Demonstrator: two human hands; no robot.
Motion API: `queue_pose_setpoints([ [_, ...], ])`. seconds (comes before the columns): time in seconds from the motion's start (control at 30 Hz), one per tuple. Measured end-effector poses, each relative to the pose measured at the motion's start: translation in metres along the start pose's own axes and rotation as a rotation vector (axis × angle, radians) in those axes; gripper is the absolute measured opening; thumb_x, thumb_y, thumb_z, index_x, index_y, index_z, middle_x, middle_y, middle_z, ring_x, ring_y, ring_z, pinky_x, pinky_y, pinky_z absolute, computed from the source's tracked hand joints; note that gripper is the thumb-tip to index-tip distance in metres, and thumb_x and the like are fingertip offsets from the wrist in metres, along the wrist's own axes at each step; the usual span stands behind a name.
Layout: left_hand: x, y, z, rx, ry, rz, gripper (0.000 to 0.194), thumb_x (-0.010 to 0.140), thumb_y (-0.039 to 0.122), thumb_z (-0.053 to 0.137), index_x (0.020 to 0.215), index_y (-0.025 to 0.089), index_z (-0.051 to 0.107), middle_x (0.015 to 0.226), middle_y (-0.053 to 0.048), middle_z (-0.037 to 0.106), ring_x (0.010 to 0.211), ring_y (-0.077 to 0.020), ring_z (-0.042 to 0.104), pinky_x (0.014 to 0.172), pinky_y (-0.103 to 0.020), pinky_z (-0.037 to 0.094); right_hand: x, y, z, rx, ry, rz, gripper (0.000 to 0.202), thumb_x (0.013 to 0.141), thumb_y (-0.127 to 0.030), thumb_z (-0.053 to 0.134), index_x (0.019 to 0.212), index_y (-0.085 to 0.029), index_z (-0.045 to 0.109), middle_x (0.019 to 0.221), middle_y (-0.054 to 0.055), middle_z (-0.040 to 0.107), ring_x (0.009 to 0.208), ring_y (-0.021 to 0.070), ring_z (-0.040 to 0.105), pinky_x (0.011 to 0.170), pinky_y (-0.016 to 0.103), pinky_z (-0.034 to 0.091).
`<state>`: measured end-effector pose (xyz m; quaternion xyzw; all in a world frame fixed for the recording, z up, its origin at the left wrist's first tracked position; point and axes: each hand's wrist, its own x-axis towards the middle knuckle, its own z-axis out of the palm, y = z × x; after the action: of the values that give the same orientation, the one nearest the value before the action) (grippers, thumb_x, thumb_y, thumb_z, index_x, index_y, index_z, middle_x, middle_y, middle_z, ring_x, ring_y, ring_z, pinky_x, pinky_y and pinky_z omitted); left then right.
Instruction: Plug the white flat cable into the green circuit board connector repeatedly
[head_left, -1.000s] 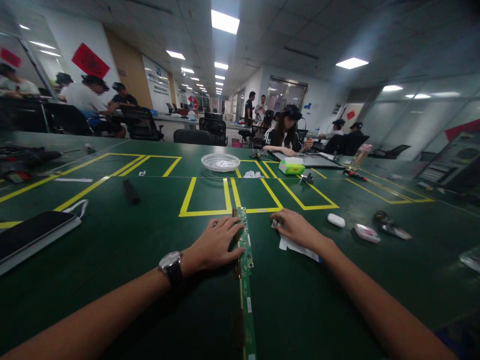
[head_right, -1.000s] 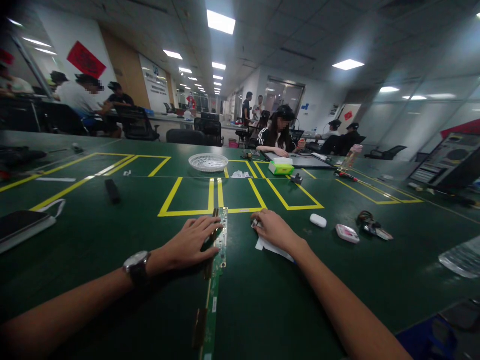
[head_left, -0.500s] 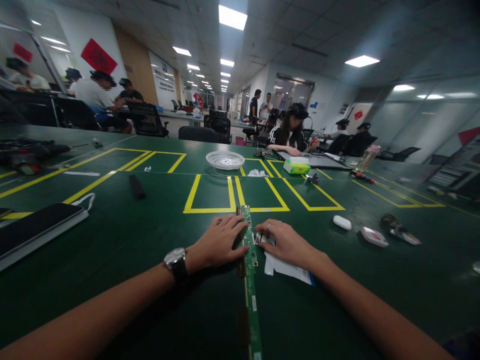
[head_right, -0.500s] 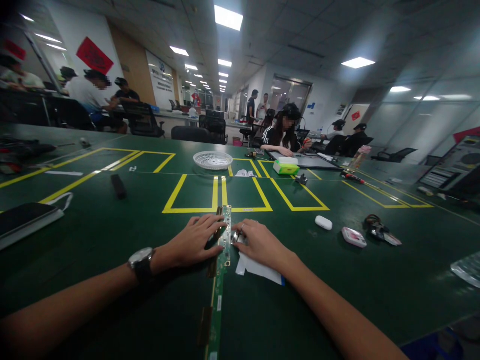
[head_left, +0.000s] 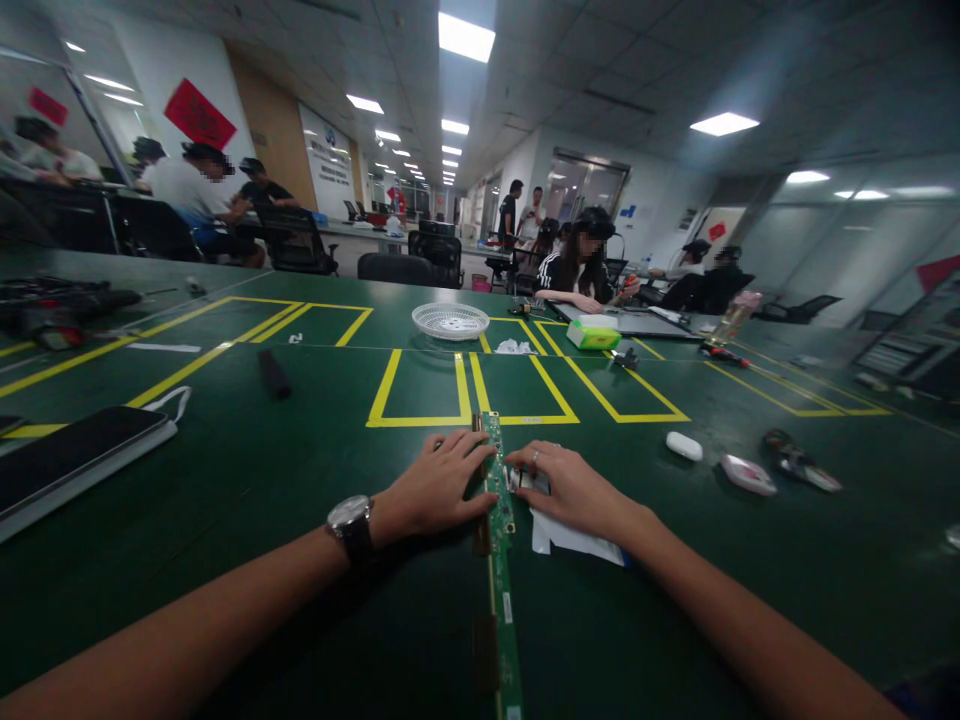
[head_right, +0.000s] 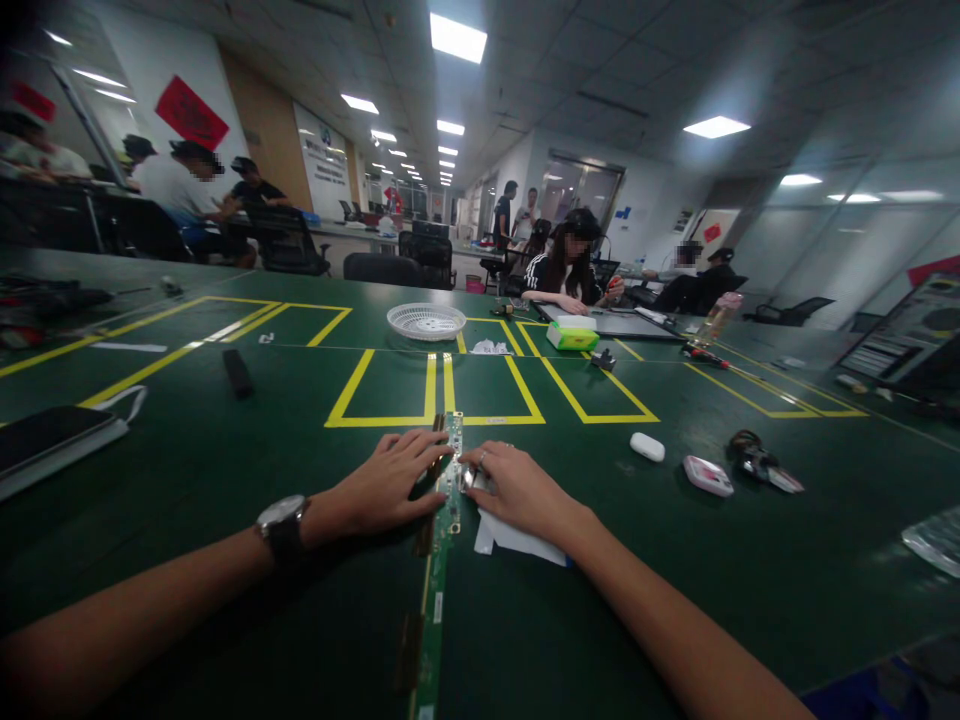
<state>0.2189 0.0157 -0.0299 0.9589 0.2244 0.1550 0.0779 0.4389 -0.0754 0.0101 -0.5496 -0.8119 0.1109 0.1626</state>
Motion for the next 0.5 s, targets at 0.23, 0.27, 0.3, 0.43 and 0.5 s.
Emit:
queue_pose_setpoints([
  [0.23,0.0004,-0.0028,0.0029,-0.021,0.021,0.015,0.057,0.093,0.057,0.05,0.14,0.024,0.045,0.146,-0.01,0.043,0.133,-0.0339,0.038,0.105,-0.053,0.032,0.0008,-0.0039,-0.0004,-0.004,0.009,0.015,0.03,0.088,-0.022,0.063,0.118,-0.021,0.063,0.107,0.007,0.064,0.097,0.021,0.059,0.083,0.036,0.047],
  [0.27,0.0005,-0.003,0.0034,-0.024,0.026,0.016,0.057,0.093,0.057,0.05,0.14,0.024,0.046,0.146,-0.01,0.044,0.132,-0.0339,0.038,0.105,-0.053,0.032,0.0008,-0.0038,-0.0003,-0.006,0.012,0.013,0.03,0.088,-0.021,0.063,0.118,-0.021,0.063,0.108,0.007,0.064,0.097,0.021,0.059,0.084,0.036,0.047],
  [0.3,0.0006,-0.0033,0.0038,-0.027,0.029,0.017,0.057,0.093,0.057,0.05,0.139,0.024,0.046,0.146,-0.009,0.044,0.131,-0.034,0.039,0.105,-0.053,0.032,0.0008,-0.0035,-0.0002,-0.007,0.014,0.011,0.031,0.088,-0.021,0.063,0.118,-0.021,0.063,0.109,0.007,0.064,0.097,0.021,0.059,0.084,0.035,0.047],
  [0.43,0.0007,-0.0036,0.0039,-0.03,0.029,0.023,0.058,0.093,0.058,0.049,0.139,0.023,0.046,0.145,-0.01,0.044,0.13,-0.0343,0.04,0.104,-0.053,0.033,0.0005,-0.0013,0.0,-0.011,0.006,-0.006,0.033,0.088,-0.023,0.064,0.121,-0.022,0.061,0.11,0.007,0.064,0.098,0.0208,0.058,0.084,0.036,0.047],
  [0.5,0.0007,-0.0033,0.0029,-0.023,0.02,0.025,0.058,0.093,0.058,0.049,0.139,0.023,0.046,0.145,-0.01,0.044,0.131,-0.0343,0.039,0.104,-0.054,0.033,0.0002,0.0,0.0005,-0.012,0.003,-0.023,0.033,0.088,-0.023,0.063,0.121,-0.022,0.06,0.11,0.006,0.064,0.099,0.0206,0.058,0.085,0.036,0.047],
])
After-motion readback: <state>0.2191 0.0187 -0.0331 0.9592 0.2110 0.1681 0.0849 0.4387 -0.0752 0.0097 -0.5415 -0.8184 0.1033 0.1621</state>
